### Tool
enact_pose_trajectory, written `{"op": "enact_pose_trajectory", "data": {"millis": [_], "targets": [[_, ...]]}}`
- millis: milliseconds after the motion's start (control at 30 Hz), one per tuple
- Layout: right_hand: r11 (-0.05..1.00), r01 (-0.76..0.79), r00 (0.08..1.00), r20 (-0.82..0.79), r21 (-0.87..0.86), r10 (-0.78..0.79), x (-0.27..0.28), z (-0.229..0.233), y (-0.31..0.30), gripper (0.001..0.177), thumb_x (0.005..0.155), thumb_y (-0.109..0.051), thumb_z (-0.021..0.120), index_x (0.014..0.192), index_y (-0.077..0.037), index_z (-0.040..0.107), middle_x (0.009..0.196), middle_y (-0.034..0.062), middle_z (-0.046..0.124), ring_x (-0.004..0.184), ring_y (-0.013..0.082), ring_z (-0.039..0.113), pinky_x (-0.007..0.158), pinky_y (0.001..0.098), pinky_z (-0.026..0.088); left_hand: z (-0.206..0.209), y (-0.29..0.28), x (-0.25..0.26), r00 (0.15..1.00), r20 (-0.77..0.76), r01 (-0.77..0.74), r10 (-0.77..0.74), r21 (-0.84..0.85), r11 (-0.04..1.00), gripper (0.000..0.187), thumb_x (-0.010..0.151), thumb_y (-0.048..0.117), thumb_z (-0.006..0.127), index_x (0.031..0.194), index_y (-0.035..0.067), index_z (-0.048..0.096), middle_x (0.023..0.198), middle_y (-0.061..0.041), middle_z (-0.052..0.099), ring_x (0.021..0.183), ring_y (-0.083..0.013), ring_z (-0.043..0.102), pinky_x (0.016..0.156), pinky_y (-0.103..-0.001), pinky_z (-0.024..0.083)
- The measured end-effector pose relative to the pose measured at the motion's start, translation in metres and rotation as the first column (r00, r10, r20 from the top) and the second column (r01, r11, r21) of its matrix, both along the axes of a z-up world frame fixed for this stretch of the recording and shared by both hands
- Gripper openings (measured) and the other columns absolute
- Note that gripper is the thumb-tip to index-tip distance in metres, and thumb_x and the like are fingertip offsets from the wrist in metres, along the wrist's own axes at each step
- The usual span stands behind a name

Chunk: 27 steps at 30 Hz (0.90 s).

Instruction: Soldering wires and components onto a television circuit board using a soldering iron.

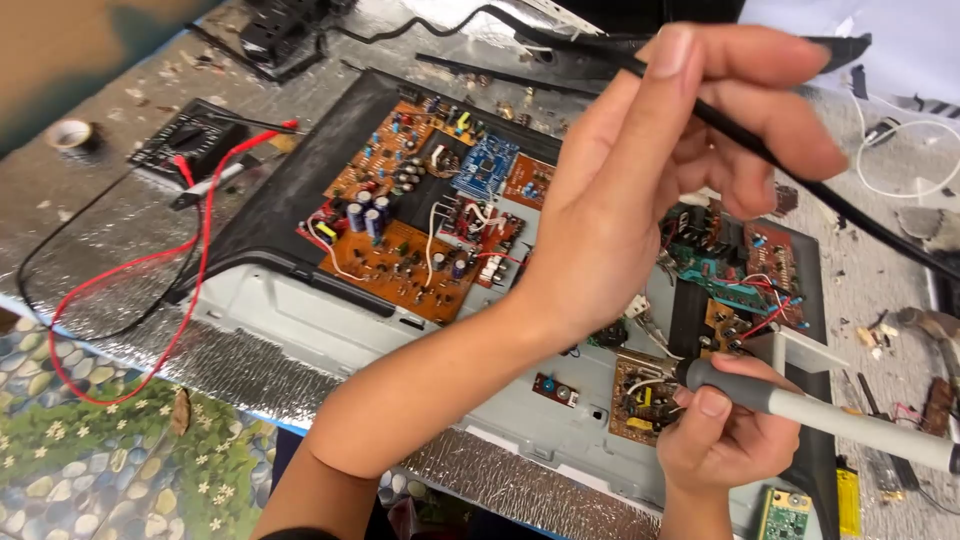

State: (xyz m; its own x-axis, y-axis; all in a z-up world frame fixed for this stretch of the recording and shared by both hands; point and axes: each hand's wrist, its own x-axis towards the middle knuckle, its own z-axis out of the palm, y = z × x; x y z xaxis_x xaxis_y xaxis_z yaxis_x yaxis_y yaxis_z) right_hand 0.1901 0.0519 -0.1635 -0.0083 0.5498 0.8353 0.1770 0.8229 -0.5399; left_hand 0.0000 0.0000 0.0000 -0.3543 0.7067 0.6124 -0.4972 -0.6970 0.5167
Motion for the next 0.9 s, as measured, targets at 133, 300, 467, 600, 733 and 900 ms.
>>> {"op": "enact_pose_trajectory", "data": {"millis": [133,300,467,600,733,900], "targets": [[0.997,0.071,0.997,-0.006,-0.006,-0.071,0.004,0.001,-0.002,0.047,0.105,-0.033,0.055,0.106,0.014,0.055,0.098,0.0269,0.060,0.050,0.0220,0.049,0.048,0.0290,0.043,0.024,-0.021,-0.018,0.973,-0.208,-0.130,0.096,-0.156,0.979,0.053,0.110,0.048,0.035,0.124,0.007,0.065,0.117,-0.020,0.080,0.091,-0.0164,0.070,0.081,-0.029,0.057],[0.959,-0.277,0.961,0.009,-0.060,0.278,0.016,-0.009,-0.001,0.040,0.100,-0.038,0.059,0.094,0.001,0.054,0.092,0.0123,0.054,0.056,0.0223,0.056,0.056,0.0354,0.060,0.036,-0.024,-0.036,0.898,-0.420,-0.194,0.129,-0.114,0.974,0.047,0.110,0.040,0.036,0.113,0.005,0.068,0.118,-0.006,0.072,0.090,-0.0130,0.063,0.082,-0.027,0.053],[0.970,-0.243,0.955,0.177,0.011,0.237,0.017,0.009,-0.001,0.040,0.098,-0.033,0.057,0.095,0.006,0.050,0.083,0.0175,0.058,0.054,0.0260,0.063,0.051,0.0352,0.058,0.041,-0.037,-0.048,0.897,-0.431,-0.169,0.093,-0.142,0.975,0.046,0.110,0.038,0.036,0.111,0.004,0.067,0.115,-0.006,0.071,0.088,-0.0137,0.062,0.081,-0.027,0.052],[0.988,-0.150,0.986,0.083,0.037,0.147,0.027,0.017,0.011,0.044,0.105,-0.042,0.056,0.095,0.001,0.051,0.077,0.0104,0.055,0.050,0.0211,0.063,0.045,0.0278,0.044,0.043,-0.043,-0.051,0.888,-0.455,-0.143,0.069,-0.130,0.981,0.045,0.110,0.037,0.036,0.109,0.004,0.067,0.112,-0.006,0.070,0.086,-0.0143,0.061,0.080,-0.028,0.051],[0.998,-0.042,0.997,0.066,-0.049,0.045,0.026,0.024,0.010,0.044,0.103,-0.042,0.056,0.095,0.000,0.049,0.071,0.0137,0.052,0.052,0.0246,0.060,0.046,0.0295,0.037,0.044,-0.042,-0.047,0.883,-0.466,-0.126,0.059,-0.113,0.986,0.044,0.110,0.035,0.036,0.108,0.004,0.066,0.110,-0.006,0.069,0.085,-0.0148,0.061,0.079,-0.028,0.050],[0.996,-0.053,0.985,0.163,-0.069,0.064,0.025,0.035,0.003,0.042,0.100,-0.034,0.057,0.089,0.006,0.054,0.074,0.0191,0.058,0.057,0.0287,0.067,0.051,0.0303,0.048,0.047,-0.039,-0.042,0.861,-0.504,-0.129,0.071,-0.081,0.988,0.043,0.110,0.033,0.036,0.105,0.003,0.065,0.106,-0.007,0.068,0.083,-0.0157,0.060,0.077,-0.029,0.049]]}}
